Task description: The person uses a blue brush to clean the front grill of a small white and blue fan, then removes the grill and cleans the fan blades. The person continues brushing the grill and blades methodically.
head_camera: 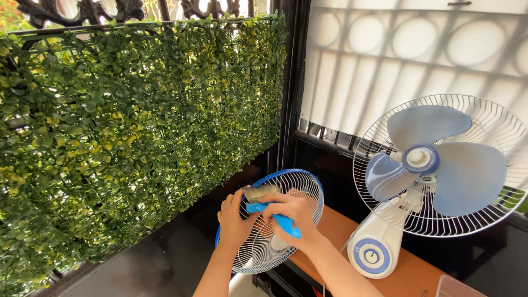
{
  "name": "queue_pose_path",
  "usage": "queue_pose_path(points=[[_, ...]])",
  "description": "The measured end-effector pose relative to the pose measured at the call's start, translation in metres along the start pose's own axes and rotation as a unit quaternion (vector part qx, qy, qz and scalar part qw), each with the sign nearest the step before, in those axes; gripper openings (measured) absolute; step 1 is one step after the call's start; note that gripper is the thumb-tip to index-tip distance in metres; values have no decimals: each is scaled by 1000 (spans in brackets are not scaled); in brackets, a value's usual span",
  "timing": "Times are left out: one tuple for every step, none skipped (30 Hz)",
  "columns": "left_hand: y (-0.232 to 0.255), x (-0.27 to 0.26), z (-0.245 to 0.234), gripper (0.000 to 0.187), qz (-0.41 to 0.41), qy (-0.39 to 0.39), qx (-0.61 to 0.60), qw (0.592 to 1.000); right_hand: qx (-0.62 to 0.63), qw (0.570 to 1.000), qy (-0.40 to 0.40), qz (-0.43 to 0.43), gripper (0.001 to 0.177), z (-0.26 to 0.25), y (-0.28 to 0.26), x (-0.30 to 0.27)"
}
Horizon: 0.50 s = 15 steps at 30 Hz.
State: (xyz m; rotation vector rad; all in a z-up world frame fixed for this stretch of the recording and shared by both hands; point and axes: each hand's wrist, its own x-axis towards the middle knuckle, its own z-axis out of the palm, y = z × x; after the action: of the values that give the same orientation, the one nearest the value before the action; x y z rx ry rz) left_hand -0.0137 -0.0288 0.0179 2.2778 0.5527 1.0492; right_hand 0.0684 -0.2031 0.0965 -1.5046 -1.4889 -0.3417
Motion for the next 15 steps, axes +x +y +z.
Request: queue_pose_path(points=[[1,-1,-1,72,2,-3,-14,1000,1,999,-35,-6,24,-7,1,-1],[0,-2,-3,72,3,-2,-27,1000,29,999,-18,19,21,-11,5,-2],[0,-2,-5,71,4,-2,-40,999,57,997,-1,44,22,-14,12,-2],[1,-1,-6,71,-1,-13,-43,999,86,994,14,68,25,-17,20,-5],[2,-1,-5,71,-6,-24,-45,999,40,997,30,55,22,-22,29,-10],[3,-2,-5,71,-11,-36,-48,998,-6,998,47,44,19,-29,38,-18],[1,-2,-7,71,-9,-36,-56,998,-14,995,68,71,20,-37,49,-22],[1,-2,-7,71,-7,-38,-66,997,-23,991,89,98,21,-49,61,-28],[0,-3,-7,71,-5,-40,-76,996,-23,984,113,132,21,-59,72,-32],[1,-3,-6,70,-1,-40,-72,997,-23,976,138,167,21,-65,84,-32],[2,-2,-4,70,3,-41,-68,997,-22,966,162,201,22,-68,91,-34],[4,-2,-3,69,7,-42,-64,997,-27,960,168,221,23,-67,95,-35],[5,-1,-3,69,8,-44,-61,997,-32,954,174,240,23,-65,96,-32],[6,0,-2,69,8,-46,-58,997,-38,948,179,259,24,-62,93,-29],[8,2,-2,69,8,-48,-56,997,-16,960,167,224,23,-55,85,-26]])
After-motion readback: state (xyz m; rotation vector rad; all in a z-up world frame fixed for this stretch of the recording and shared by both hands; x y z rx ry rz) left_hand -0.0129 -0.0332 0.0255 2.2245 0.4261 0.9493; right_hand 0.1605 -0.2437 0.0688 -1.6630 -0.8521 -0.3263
